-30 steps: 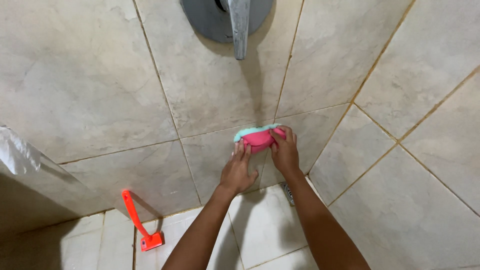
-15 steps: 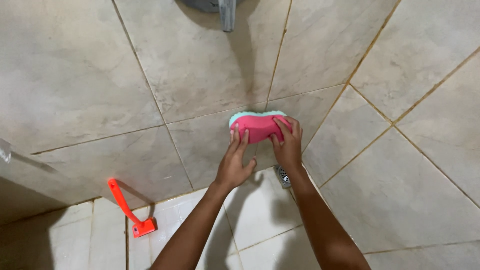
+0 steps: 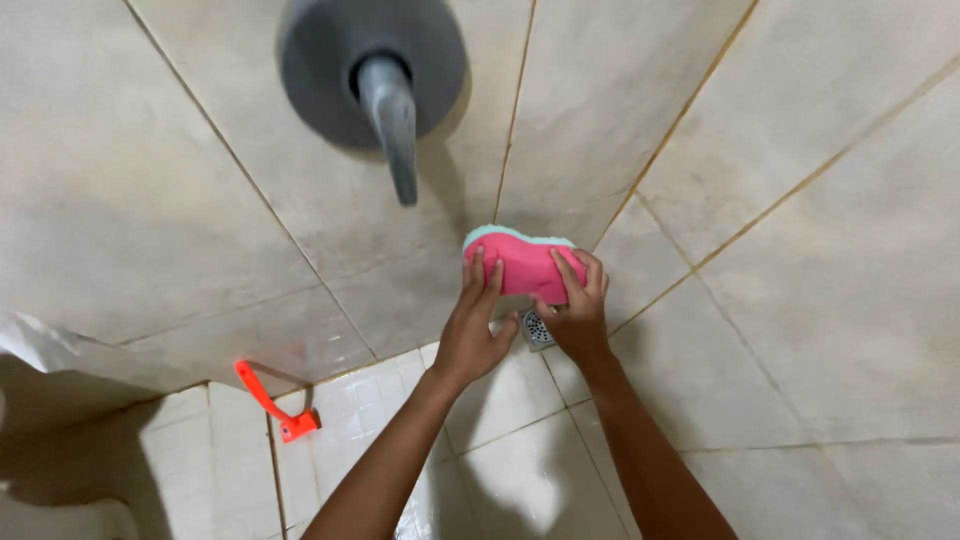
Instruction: The person scrubs the lower section of a tiled bathroom wall using a pink and green sponge. They move the sponge back and forth along the grout lines and tiles near the floor, then briefly scrub a small built-in shelf.
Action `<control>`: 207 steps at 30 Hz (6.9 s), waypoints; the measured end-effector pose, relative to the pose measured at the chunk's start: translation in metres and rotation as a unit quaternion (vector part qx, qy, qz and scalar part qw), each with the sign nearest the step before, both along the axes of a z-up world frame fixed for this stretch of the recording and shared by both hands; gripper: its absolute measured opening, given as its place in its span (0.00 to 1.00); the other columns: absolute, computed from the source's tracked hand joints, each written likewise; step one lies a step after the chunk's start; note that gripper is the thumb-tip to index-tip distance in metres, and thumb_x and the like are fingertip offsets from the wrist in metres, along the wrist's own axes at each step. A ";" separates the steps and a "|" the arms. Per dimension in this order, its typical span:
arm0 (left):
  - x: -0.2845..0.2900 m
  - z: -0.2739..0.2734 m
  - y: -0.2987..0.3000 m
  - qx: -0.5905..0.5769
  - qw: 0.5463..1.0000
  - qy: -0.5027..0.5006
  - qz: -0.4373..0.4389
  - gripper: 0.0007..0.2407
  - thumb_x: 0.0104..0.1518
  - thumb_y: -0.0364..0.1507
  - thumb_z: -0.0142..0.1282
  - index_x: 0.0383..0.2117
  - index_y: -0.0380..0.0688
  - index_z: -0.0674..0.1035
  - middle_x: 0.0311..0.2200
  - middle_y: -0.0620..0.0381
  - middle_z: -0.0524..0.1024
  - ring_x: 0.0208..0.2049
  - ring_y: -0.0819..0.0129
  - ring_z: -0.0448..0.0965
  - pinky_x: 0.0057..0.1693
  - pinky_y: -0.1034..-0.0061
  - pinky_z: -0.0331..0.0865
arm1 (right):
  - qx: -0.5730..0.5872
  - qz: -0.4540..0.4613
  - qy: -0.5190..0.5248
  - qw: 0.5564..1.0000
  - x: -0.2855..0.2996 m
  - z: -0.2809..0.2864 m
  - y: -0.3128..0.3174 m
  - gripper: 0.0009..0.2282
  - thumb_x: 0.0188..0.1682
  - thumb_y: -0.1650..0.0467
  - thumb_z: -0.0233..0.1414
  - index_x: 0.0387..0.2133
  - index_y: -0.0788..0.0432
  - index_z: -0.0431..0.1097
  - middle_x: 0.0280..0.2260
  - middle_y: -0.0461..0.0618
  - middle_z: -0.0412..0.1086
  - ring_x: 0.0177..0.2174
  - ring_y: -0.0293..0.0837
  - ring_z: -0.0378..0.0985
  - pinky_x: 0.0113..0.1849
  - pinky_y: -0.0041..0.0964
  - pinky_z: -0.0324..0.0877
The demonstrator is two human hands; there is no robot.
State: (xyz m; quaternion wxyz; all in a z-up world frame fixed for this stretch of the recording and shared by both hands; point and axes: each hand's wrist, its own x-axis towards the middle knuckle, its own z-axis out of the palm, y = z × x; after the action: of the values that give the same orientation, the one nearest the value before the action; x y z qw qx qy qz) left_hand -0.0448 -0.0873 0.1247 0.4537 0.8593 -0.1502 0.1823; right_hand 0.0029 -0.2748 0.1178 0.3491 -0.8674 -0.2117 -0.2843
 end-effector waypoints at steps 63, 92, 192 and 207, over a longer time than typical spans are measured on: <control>-0.250 0.584 0.170 0.219 0.960 0.007 0.175 0.47 0.34 0.30 0.77 0.67 0.49 0.60 0.72 0.46 0.46 0.72 0.41 0.45 0.69 0.51 0.54 | -0.098 0.192 -0.003 0.977 -0.207 0.575 0.164 0.30 0.36 0.68 0.66 0.56 0.56 0.67 0.55 0.50 0.65 0.53 0.57 0.63 0.54 0.49 0.65; -0.091 0.550 0.111 0.224 0.959 -0.040 0.171 0.29 0.46 0.26 0.68 0.57 0.39 0.71 0.71 0.46 0.52 0.72 0.43 0.50 0.69 0.55 0.57 | -0.125 0.299 0.015 0.946 -0.019 0.553 0.080 0.34 0.39 0.69 0.64 0.62 0.52 0.62 0.61 0.50 0.61 0.59 0.59 0.62 0.58 0.50 0.63; 0.287 0.411 -0.125 0.278 0.959 -0.015 0.051 0.20 0.66 0.35 0.48 0.61 0.35 0.70 0.66 0.45 0.65 0.71 0.50 0.59 0.71 0.60 0.55 | -0.214 0.049 0.063 0.974 0.262 0.464 -0.091 0.21 0.58 0.62 0.41 0.64 0.52 0.63 0.68 0.54 0.53 0.67 0.59 0.48 0.63 0.58 0.44; 0.278 0.439 -0.121 0.259 0.963 -0.021 0.071 0.25 0.65 0.39 0.44 0.66 0.39 0.64 0.68 0.47 0.61 0.69 0.52 0.56 0.69 0.60 0.52 | -0.176 -0.023 0.066 0.982 0.267 0.462 -0.105 0.29 0.52 0.57 0.48 0.66 0.55 0.58 0.68 0.54 0.51 0.67 0.59 0.48 0.64 0.57 0.43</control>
State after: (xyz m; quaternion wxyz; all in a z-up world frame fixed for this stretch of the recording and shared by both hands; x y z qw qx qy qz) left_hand 0.2334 -0.2086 0.5633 0.1982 0.9519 -0.1405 0.1866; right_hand 0.2697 -0.3802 0.5795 0.1976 -0.9368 -0.2147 -0.1932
